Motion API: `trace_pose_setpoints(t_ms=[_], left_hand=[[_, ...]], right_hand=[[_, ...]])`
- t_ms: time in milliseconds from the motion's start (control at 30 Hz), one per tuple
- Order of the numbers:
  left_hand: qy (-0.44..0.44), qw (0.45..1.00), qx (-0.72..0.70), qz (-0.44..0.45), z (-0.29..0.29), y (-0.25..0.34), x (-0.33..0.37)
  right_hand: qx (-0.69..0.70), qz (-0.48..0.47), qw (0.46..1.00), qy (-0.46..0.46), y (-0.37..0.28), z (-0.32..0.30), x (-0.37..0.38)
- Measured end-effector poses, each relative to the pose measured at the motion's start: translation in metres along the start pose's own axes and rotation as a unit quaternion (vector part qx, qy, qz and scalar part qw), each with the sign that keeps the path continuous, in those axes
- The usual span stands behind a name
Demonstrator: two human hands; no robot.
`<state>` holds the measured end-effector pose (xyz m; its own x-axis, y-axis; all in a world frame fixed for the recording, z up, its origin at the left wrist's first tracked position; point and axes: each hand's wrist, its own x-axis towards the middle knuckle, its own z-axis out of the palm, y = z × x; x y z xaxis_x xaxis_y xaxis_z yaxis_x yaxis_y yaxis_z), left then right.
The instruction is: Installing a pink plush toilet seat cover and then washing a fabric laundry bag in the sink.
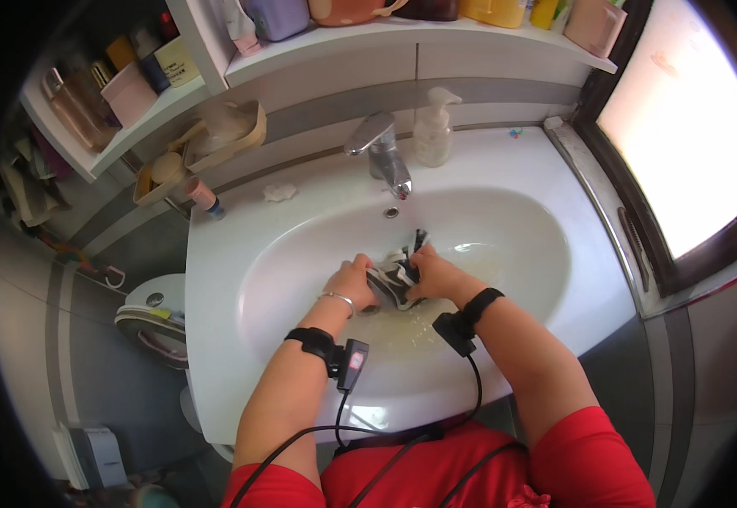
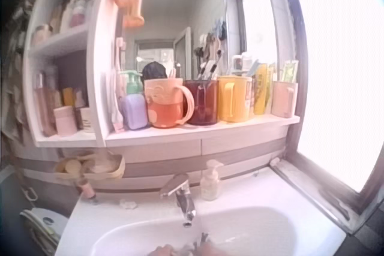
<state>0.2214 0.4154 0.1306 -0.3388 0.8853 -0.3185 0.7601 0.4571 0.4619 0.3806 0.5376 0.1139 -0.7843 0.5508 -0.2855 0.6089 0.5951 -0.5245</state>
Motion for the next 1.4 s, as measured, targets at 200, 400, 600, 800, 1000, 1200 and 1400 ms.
trace_pose_setpoints(t_ms=[200, 400, 600, 800, 1000, 1200, 1400], left_hand=[[-0.067, 0.991, -0.103, 0.048, -0.007, 0.007, -0.025], [-0.09, 0.987, 0.129, -0.024, 0.013, 0.022, -0.039], [-0.085, 0.985, 0.148, 0.007, 0.025, 0.017, -0.017], [-0.038, 0.992, 0.116, 0.001, 0.03, 0.008, 0.011], [-0.044, 0.995, 0.086, -0.024, 0.033, -0.004, 0.035], [-0.015, 0.997, 0.051, -0.052, 0.036, 0.002, 0.039], [0.001, 1.0, -0.017, 0.025, 0.021, -0.017, 0.014]], right_hand=[[0.196, 0.002, 0.981, -0.012, -0.034, -0.016, -0.044], [-0.147, -0.025, 0.984, -0.092, -0.047, 0.006, -0.057], [-0.226, 0.024, 0.968, -0.104, -0.049, 0.018, -0.036], [-0.255, 0.023, 0.964, -0.078, -0.024, 0.023, 0.0], [-0.163, 0.011, 0.984, -0.077, -0.011, 0.017, 0.04], [-0.074, 0.0, 0.997, -0.015, -0.003, 0.012, 0.041], [-0.016, -0.027, 0.998, -0.051, -0.028, -0.006, 0.006]])
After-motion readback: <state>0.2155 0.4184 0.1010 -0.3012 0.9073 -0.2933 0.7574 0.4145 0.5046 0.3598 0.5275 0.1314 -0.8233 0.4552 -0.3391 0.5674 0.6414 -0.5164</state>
